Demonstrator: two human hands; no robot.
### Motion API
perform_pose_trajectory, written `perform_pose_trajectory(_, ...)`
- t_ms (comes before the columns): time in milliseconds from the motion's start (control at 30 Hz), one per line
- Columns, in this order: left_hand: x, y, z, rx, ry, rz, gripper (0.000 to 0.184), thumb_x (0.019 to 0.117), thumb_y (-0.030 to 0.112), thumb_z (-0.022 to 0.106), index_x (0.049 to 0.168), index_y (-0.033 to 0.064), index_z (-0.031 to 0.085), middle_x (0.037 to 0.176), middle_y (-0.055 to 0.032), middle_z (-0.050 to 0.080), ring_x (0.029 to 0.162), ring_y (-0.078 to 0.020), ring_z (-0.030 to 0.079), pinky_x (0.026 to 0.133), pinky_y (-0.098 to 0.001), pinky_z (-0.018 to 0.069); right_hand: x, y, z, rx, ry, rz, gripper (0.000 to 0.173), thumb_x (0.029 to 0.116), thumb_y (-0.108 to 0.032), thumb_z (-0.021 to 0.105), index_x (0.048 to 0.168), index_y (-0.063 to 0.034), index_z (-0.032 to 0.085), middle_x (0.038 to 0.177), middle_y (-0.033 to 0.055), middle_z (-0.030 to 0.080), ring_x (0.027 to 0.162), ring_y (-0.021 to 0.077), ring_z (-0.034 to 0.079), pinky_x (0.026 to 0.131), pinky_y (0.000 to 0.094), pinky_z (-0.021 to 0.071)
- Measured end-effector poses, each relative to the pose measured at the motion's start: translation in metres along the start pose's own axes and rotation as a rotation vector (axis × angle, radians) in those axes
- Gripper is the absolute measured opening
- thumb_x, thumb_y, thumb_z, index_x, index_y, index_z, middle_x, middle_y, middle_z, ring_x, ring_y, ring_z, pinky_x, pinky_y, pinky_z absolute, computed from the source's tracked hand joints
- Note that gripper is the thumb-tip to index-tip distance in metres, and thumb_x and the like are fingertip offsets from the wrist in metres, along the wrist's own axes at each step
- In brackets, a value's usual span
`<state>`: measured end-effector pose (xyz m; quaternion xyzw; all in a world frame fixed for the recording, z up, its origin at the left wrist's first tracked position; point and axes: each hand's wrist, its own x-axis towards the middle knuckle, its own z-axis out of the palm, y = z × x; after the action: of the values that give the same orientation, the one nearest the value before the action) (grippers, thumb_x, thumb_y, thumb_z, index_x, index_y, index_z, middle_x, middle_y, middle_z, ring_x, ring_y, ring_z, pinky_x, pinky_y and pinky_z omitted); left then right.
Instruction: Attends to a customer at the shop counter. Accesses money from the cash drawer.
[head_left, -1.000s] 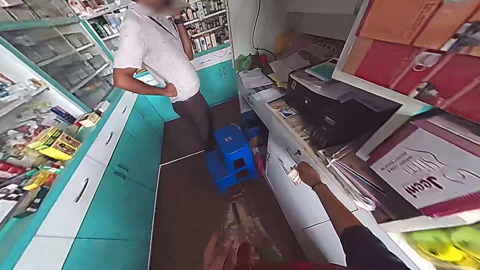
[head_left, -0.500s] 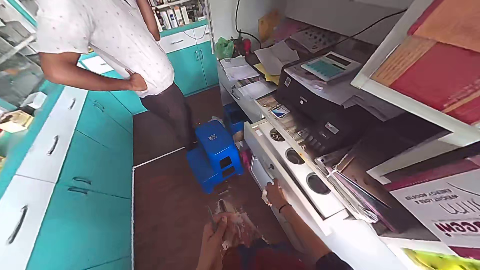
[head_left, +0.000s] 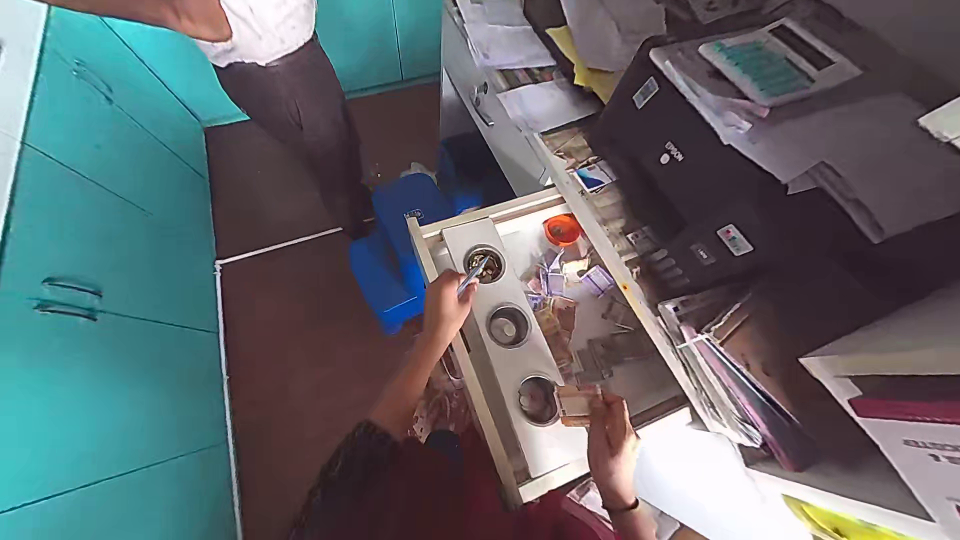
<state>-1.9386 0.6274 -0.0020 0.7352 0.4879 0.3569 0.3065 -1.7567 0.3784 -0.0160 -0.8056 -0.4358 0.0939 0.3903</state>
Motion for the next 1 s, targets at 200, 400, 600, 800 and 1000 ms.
perform_pose_trajectory(200, 0.041, 0.001, -0.001, 0.514, -0.414, -0.366, 0.028, 0.1025, 0.017, 0.058, 0.113, -0.0064, 0.069, 0.127, -0.0275, 0.062, 0.12, -0.0423, 0.061, 0.096, -0.0578, 0.0502, -0.031, 0.001, 0.023, 0.013, -0.088, 0.153, 0.033, 0.1034, -0.013, 0.049, 0.116, 0.0131, 0.064, 0.08, 0.0231, 0.068, 0.069, 0.0344, 0.068, 0.065, 0.0542, 0.0516)
perform_pose_trajectory(400, 0.039, 0.003, -0.014, 0.617, -0.432, -0.456, 0.028, 0.0998, 0.014, 0.063, 0.118, -0.0068, 0.067, 0.13, -0.027, 0.062, 0.124, -0.0429, 0.059, 0.097, -0.0602, 0.0491, -0.038, -0.008, 0.023, 0.005, -0.214, 0.052, 0.033, 0.102, -0.016, 0.05, 0.114, 0.0102, 0.067, 0.073, 0.0218, 0.067, 0.062, 0.0395, 0.067, 0.057, 0.057, 0.0502)
perform_pose_trajectory(600, 0.032, -0.008, -0.015, 0.709, -0.437, -0.414, 0.028, 0.1024, 0.015, 0.058, 0.114, -0.0088, 0.067, 0.128, -0.0295, 0.061, 0.121, -0.0457, 0.06, 0.095, -0.0617, 0.0494, -0.032, 0.003, 0.025, 0.104, -0.316, -0.074, 0.032, 0.0996, -0.014, 0.051, 0.112, 0.0109, 0.067, 0.07, 0.02, 0.067, 0.059, 0.0363, 0.067, 0.055, 0.0528, 0.0527)
perform_pose_trajectory(800, 0.01, -0.022, -0.016, 0.515, -0.142, -0.321, 0.025, 0.1005, 0.01, 0.059, 0.117, -0.0052, 0.07, 0.122, -0.029, 0.064, 0.112, -0.0453, 0.064, 0.095, -0.0622, 0.0497, -0.019, 0.01, 0.014, 0.181, -0.463, -0.06, 0.032, 0.1015, -0.016, 0.051, 0.115, 0.0084, 0.068, 0.071, 0.0197, 0.066, 0.061, 0.0358, 0.066, 0.058, 0.0527, 0.0514)
perform_pose_trajectory(1000, -0.067, 0.011, -0.01, -0.056, 0.065, -0.226, 0.027, 0.106, 0.01, 0.04, 0.118, -0.0096, 0.054, 0.082, -0.0109, 0.055, 0.068, -0.0159, 0.054, 0.066, -0.0331, 0.0482, 0.031, 0.036, -0.008, 0.297, -0.311, 0.047, 0.029, 0.0995, -0.009, 0.057, 0.114, 0.0129, 0.068, 0.09, 0.0222, 0.072, 0.077, 0.0254, 0.069, 0.074, 0.043, 0.056)
